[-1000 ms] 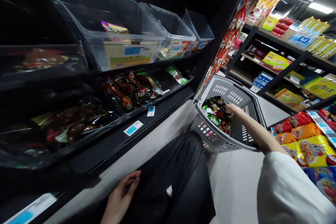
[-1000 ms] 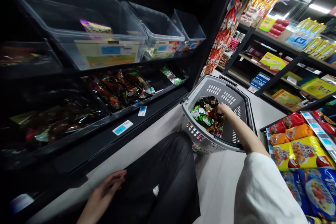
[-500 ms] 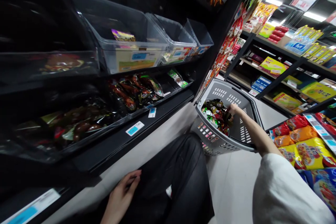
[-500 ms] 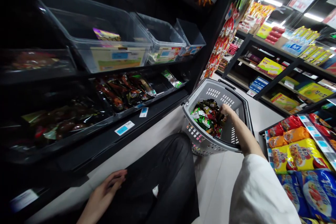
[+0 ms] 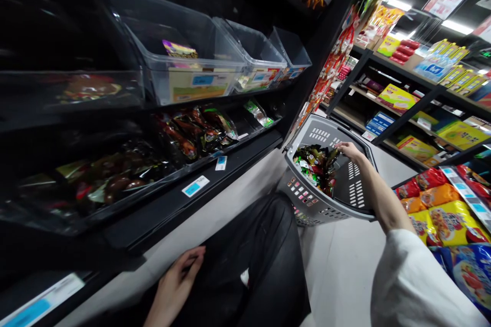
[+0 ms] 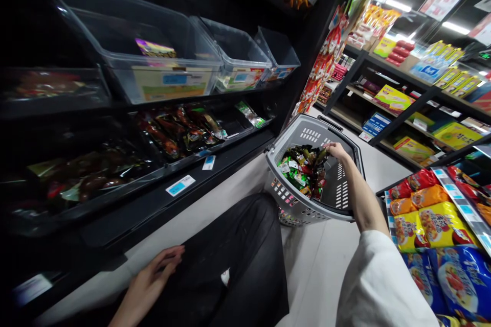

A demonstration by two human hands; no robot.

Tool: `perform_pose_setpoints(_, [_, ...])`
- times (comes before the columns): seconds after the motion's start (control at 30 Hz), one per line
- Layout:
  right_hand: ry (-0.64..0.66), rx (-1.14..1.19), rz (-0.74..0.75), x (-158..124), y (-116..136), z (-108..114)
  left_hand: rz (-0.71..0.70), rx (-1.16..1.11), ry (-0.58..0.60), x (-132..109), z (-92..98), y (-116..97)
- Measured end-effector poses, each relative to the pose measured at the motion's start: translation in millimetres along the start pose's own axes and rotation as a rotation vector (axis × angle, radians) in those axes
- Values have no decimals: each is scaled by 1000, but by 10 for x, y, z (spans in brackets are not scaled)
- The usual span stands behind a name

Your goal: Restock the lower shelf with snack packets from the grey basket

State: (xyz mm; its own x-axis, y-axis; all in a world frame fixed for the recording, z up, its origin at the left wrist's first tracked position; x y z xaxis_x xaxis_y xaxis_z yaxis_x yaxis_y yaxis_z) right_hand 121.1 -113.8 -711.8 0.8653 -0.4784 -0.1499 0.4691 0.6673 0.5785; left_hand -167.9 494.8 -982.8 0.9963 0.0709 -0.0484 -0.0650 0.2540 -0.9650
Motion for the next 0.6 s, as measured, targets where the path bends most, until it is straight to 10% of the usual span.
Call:
perform_pose_setpoints(0.4, [251, 282, 96, -239, 408, -230, -18, -9, 12, 2, -10, -47])
perform_pose_setpoints(0.6, [449, 180, 148, -508, 567, -830, -19, 2, -9, -21, -42, -152])
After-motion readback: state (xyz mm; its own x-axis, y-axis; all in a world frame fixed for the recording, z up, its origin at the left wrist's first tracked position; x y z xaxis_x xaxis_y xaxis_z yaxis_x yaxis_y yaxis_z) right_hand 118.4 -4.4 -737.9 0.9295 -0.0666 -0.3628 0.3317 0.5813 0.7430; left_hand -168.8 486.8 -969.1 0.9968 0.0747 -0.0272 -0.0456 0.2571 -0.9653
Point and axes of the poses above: each hand's wrist, its own x-axis towards the middle knuckle, its own z-axis out of the back of the hand, y = z × x, the point moved 4 cm from there along x, towards the middle knuckle, and after that the axes turned 12 degrees about -z, right-handed, at the moved point
